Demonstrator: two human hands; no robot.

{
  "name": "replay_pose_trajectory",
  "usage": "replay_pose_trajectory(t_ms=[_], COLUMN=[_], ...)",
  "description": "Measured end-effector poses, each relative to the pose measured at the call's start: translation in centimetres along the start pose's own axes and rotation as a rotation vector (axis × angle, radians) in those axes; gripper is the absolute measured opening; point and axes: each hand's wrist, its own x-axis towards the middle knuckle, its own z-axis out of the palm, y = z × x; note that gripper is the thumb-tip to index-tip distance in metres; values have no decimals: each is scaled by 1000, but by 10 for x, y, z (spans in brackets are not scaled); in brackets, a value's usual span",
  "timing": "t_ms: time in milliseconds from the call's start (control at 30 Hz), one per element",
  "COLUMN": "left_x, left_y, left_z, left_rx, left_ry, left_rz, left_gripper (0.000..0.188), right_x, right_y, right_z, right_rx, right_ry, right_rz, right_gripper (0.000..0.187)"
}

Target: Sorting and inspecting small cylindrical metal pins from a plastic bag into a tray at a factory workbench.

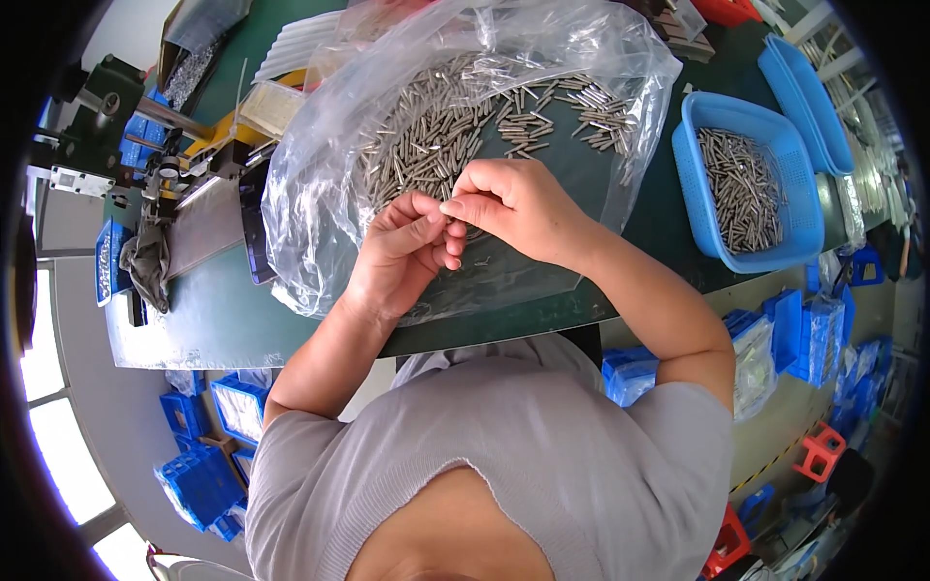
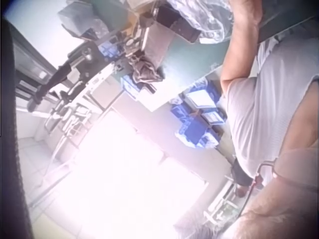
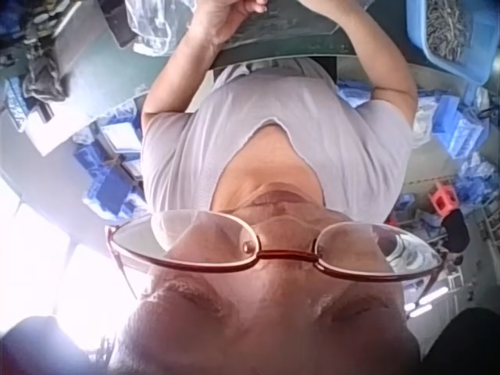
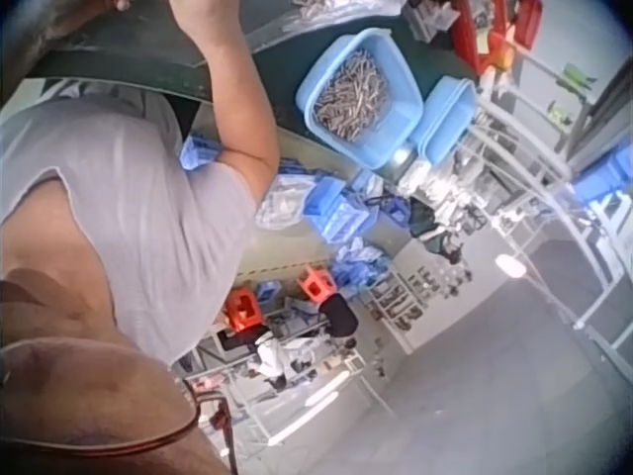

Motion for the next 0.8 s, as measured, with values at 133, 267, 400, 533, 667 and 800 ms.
replay_pose_trajectory(t_ms=[133, 267, 400, 533, 667, 800], left_x=[-1, -5, -8, -3, -2, -2], left_y=[-3, -4, -2, 1, 0, 0], left_z=[0, -7, -7, 4, 1, -3], left_rx=[15, 31, -37, -16, 4, 8], left_ry=[28, 49, 21, -34, -17, -11], left_rz=[29, 75, 76, 55, 60, 63], left_gripper=[6, 4, 4, 5, 5, 6], right_x=[-4, -18, -52, -94, -86, -45], right_y=[-4, -24, -43, -34, -23, -33], right_z=[-13, -54, -102, -157, -150, -86], right_rx=[-183, -385, -753, -1197, -1414, -774], right_ry=[133, 475, 927, 748, 678, 394], right_rz=[-74, -149, 44, 271, 33, 26], right_gripper=[14, 8, 11, 13, 19, 16])
